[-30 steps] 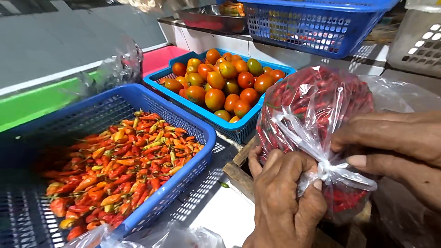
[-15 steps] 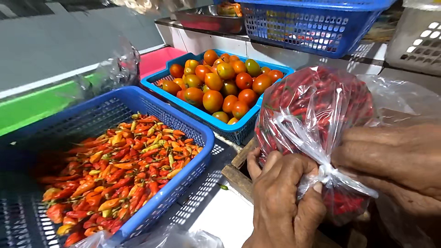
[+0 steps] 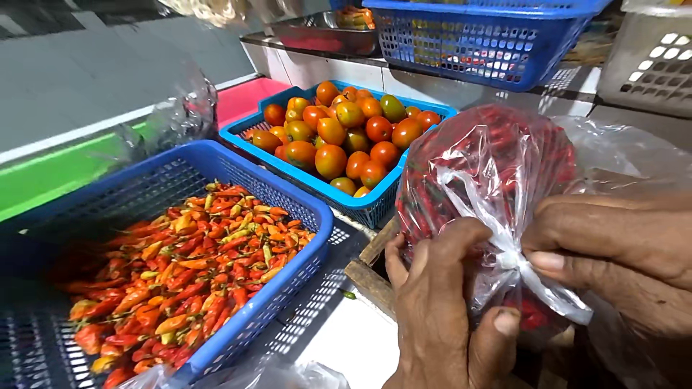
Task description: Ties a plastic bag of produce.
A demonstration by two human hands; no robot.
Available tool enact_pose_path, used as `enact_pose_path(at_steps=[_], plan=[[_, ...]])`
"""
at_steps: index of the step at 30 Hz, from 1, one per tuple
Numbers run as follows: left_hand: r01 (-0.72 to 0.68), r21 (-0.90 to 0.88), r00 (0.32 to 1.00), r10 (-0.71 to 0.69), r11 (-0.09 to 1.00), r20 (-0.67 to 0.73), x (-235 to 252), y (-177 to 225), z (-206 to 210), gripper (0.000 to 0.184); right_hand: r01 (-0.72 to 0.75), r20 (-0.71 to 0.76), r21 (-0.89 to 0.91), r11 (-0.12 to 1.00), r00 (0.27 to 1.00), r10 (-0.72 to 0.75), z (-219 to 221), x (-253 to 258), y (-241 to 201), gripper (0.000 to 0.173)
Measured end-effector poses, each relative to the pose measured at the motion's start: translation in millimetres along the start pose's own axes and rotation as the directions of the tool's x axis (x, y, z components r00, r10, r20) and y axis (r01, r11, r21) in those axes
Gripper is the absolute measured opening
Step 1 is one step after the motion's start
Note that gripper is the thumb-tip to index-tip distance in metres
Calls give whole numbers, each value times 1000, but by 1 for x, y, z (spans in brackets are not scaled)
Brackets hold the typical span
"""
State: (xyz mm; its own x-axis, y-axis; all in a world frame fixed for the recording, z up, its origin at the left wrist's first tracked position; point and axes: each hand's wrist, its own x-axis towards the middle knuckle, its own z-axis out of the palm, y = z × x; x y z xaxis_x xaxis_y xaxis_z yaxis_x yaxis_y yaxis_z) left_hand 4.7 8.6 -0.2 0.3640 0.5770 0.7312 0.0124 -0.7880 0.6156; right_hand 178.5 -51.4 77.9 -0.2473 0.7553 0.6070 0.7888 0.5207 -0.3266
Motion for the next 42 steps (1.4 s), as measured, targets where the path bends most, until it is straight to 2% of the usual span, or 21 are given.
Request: enact_pose_path(at_steps=[3, 7, 13, 17, 22, 25, 28, 31, 37, 40, 42], plan=[[18, 56, 999, -19, 998, 28, 1, 2, -2, 58, -15, 4, -11, 1000, 1000, 15, 1, 0, -1, 20], [38, 90, 998, -42, 995, 39, 0, 3, -1, 45, -19, 5, 8, 1000, 1000, 19, 4, -3, -2, 21], [82, 218, 996, -86, 973, 8, -2, 7, 2, 62, -29, -21, -108, 994, 999, 27, 9, -3, -9, 24], [100, 296, 995, -98, 950, -20, -2, 7, 6, 44, -36, 22, -46, 998, 999, 37, 8, -3, -7, 25], [99, 263, 995, -100, 960, -7, -3, 5, 5, 35, -54, 146, 87, 995, 989, 41, -6, 2, 4, 17], [93, 255, 995, -96, 962, -1, -2, 5, 4, 28, -104, 208, 90, 991, 975, 83, -13, 5, 3, 16], [91, 262, 995, -95, 961, 2, -3, 5, 4, 30, -3, 163, -49, 999, 987, 11, -4, 3, 2, 12], [80, 254, 997, -83, 964, 2, -2, 5, 5, 29, 67, 83, -169, 983, 995, -53, 8, -1, 0, 16], [59, 228, 998, -63, 972, 9, -2, 4, 4, 27, 81, 56, -140, 987, 996, -74, 8, -2, 3, 19], [80, 162, 997, -78, 984, -18, -4, 4, 4, 41, 52, 52, -131, 990, 998, -46, 6, -3, 0, 17], [75, 120, 996, -68, 990, -59, -4, 4, 6, 44, 44, 43, -122, 991, 998, -39, 6, -3, -1, 17]])
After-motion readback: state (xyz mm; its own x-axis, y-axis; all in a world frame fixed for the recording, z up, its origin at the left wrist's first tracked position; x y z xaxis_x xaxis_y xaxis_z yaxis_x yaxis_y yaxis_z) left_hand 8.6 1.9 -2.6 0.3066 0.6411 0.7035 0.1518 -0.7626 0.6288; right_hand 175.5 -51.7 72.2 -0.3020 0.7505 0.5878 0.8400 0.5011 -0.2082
